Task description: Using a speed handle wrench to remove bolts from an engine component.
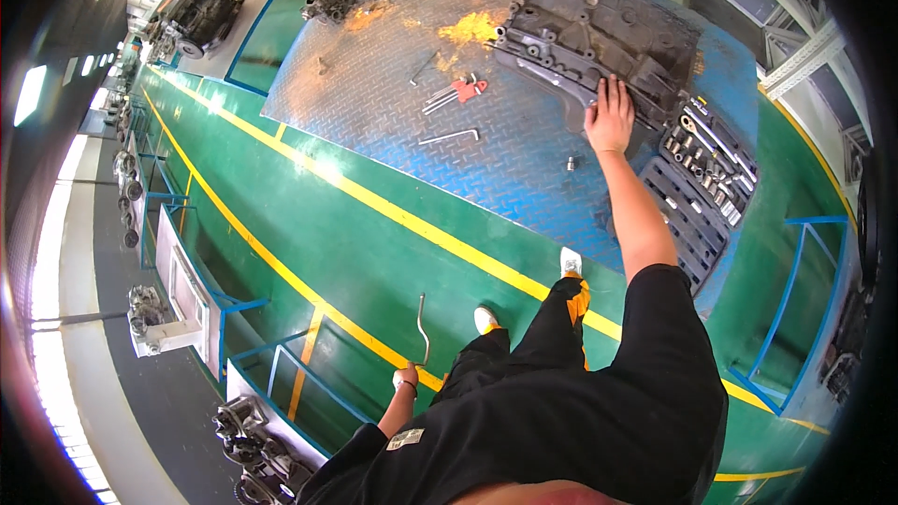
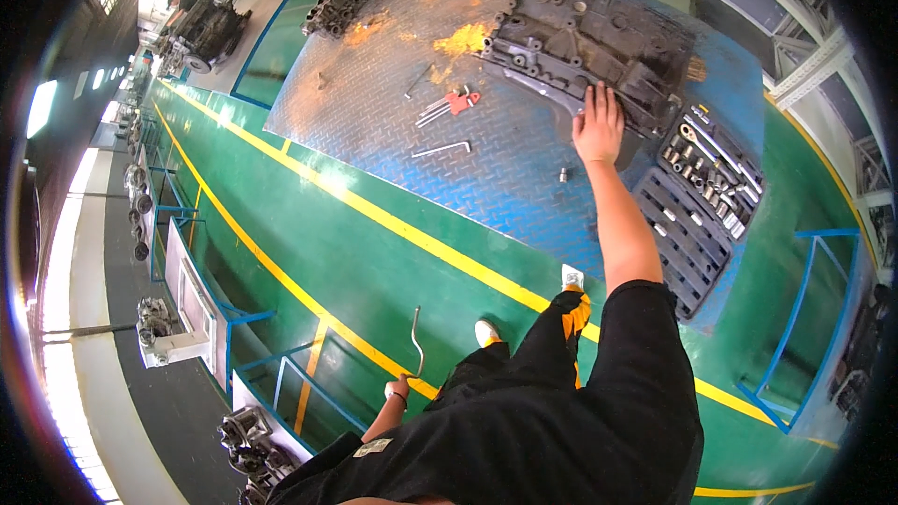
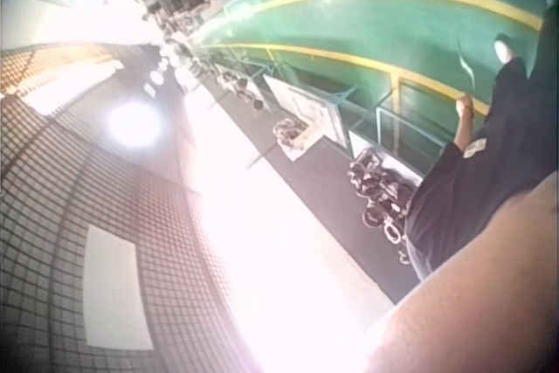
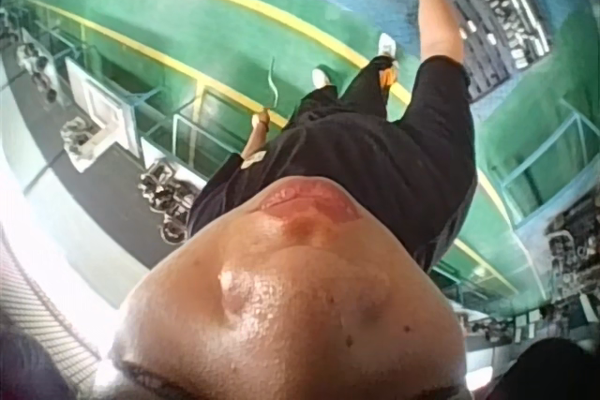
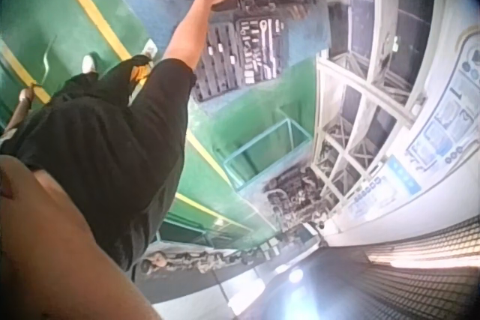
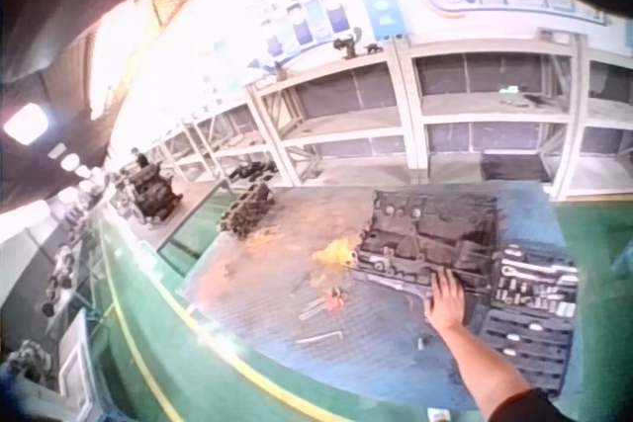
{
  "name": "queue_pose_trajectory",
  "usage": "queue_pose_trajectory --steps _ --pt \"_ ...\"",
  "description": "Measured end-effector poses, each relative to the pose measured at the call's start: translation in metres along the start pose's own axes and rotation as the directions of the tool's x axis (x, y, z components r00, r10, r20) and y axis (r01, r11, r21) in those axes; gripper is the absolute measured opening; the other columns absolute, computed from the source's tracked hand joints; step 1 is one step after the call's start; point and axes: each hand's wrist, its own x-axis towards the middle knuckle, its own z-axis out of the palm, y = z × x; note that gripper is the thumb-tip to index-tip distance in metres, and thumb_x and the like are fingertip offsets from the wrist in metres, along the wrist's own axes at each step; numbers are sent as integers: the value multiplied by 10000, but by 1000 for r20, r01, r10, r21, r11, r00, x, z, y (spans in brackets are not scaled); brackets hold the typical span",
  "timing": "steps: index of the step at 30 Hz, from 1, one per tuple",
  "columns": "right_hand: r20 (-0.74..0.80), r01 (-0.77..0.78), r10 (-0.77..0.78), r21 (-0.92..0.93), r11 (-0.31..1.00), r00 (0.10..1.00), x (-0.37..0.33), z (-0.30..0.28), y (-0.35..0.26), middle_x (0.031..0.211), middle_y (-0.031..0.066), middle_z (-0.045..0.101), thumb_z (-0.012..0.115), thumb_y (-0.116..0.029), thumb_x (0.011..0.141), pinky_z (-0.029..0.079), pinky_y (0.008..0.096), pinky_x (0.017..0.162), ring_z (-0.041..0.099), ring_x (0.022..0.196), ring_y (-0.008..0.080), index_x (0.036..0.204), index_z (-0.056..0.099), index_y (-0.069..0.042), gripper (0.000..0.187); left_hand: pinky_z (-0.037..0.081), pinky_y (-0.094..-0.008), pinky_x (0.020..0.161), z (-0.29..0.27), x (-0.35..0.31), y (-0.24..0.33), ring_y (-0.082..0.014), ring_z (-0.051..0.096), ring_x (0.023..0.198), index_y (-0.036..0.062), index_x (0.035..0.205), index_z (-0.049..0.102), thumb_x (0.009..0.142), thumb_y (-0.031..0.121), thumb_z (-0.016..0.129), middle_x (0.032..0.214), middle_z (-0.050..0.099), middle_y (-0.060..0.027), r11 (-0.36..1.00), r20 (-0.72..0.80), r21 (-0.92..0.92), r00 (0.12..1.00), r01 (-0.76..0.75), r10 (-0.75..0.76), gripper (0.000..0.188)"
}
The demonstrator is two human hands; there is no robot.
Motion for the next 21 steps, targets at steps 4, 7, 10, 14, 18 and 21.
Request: queue_pose_trajectory --steps 4,7,10,14,18,21 --pt "9 0 -1 80 997 1000 2 -2 4 1402 92 352 510 -258 785 308 425 1017 348 1270 275 1307 420 -83 558 469 -386 854 25 -9 35 -334 606 987 -51 969 641 824 535 451 1004 623 -247 992 25 110 998 -53 51 632" --pt "8 13 -15 169 986 1000 3 -7 9 1402 108 348 526 -221 772 304 429 1019 355 1265 286 1318 410 -89 574 465 -386 855 48 -27 74 -338 597 999 -24 1034 619 817 539 463 1055 613 -231 1000 85 -19 996 -8 10 623" --pt "19 78 -89 328 941 996 -1 -20 16 1399 136 344 521 -197 787 287 458 1031 335 1277 331 1322 407 -82 559 430 -347 827 48 -60 131 -270 558 972 79 1066 591 840 496 451 1048 596 -131 989 244 85 960 117 -135 495" --pt "30 138 -190 578 805 981 -25 -69 5 1380 202 342 512 -183 831 274 511 1022 343 1252 385 1278 425 -35 479 339 -335 624 75 -31 144 -225 468 726 119 890 532 837 487 433 826 516 -78 979 369 -184 929 91 -17 385" --pt "296 -89 -277 813 575 914 -98 -88 1 1283 236 412 539 -109 830 344 439 992 396 1184 408 1217 448 -10 410 248 -324 421 69 -9 128 -180 377 479 159 713 474 833 478 416 605 436 -25 633 500 -745 804 210 322 345" --pt "488 -248 -178 684 685 855 -172 -55 21 1180 237 471 550 -118 834 398 425 938 470 1090 392 1160 490 7 355 169 -304 389 20 -77 161 -153 241 398 175 670 423 827 492 458 532 298 -2 308 531 -793 844 526 -76 356"
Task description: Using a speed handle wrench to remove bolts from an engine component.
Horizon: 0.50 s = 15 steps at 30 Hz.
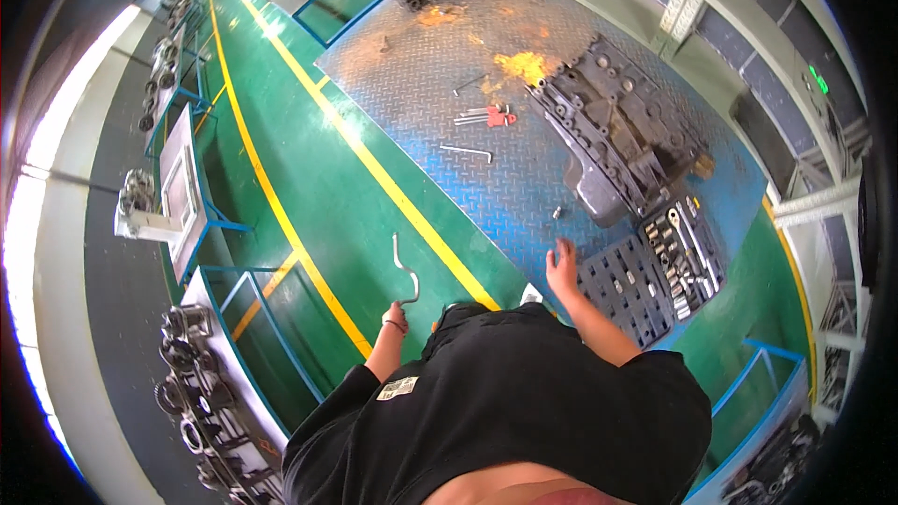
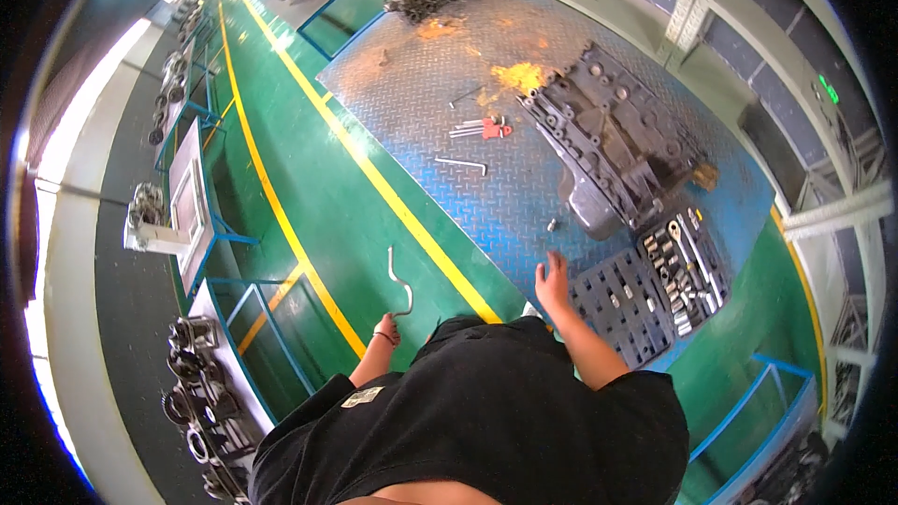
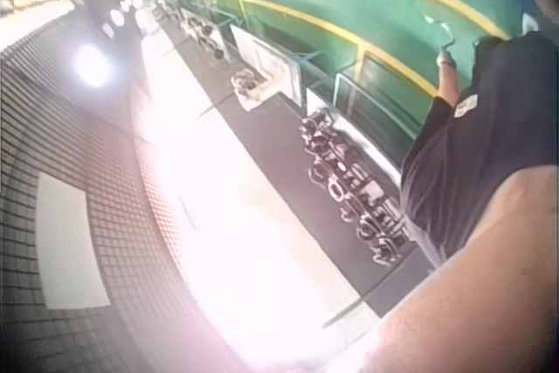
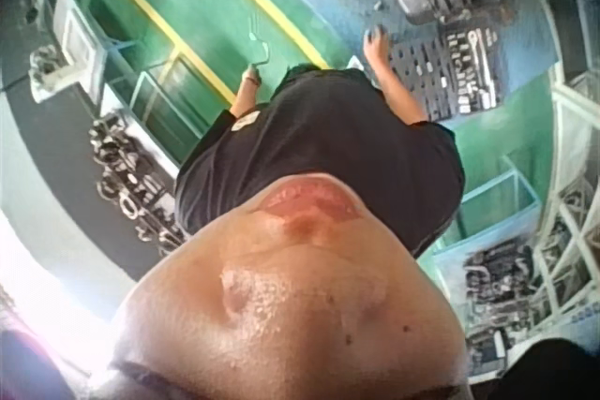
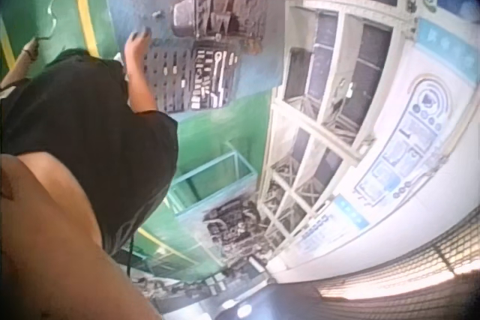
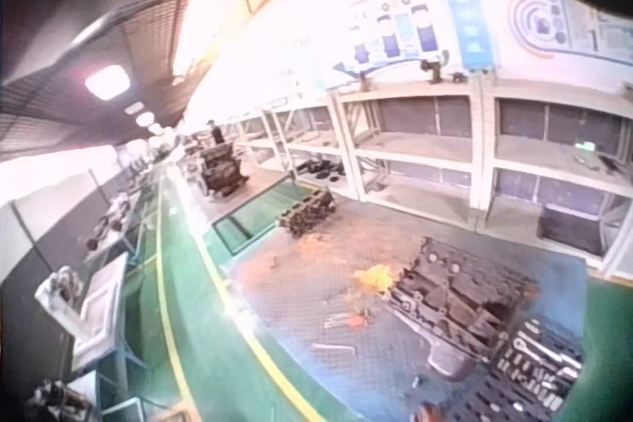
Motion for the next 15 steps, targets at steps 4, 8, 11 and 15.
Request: queue_pose_trajectory --steps 4,8,11,15 --pt "113 -61 44 156 986 993 4 33 -24 958 170 552 620 -129 808 490 346 698 591 805 283 1012 549 5 254 427 -401 744 -91 69 -36 -179 515 943 133 1114 541 817 461 492 1047 581 -42 917 175 -396 977 -40 119 445" --pt "12 115 -119 192 975 993 68 52 -53 884 159 574 631 -136 808 501 346 664 615 773 281 866 581 19 173 420 -404 703 -139 67 -82 -256 550 859 157 925 547 838 420 485 959 582 -55 775 477 -462 616 -431 627 283" --pt "55 117 -123 105 988 991 122 69 -78 806 162 606 632 -177 810 500 356 637 623 718 283 780 599 17 199 393 -378 509 -172 84 -80 -273 539 682 202 689 552 769 457 497 761 575 -52 649 322 258 697 -716 641 273" --pt "3 35 -35 -69 997 999 145 103 -63 691 172 611 630 -250 789 475 405 614 605 684 342 751 619 -5 248 386 -384 487 -173 111 -23 -273 529 655 196 712 550 780 458 480 755 569 -55 674 282 496 835 -548 472 279"
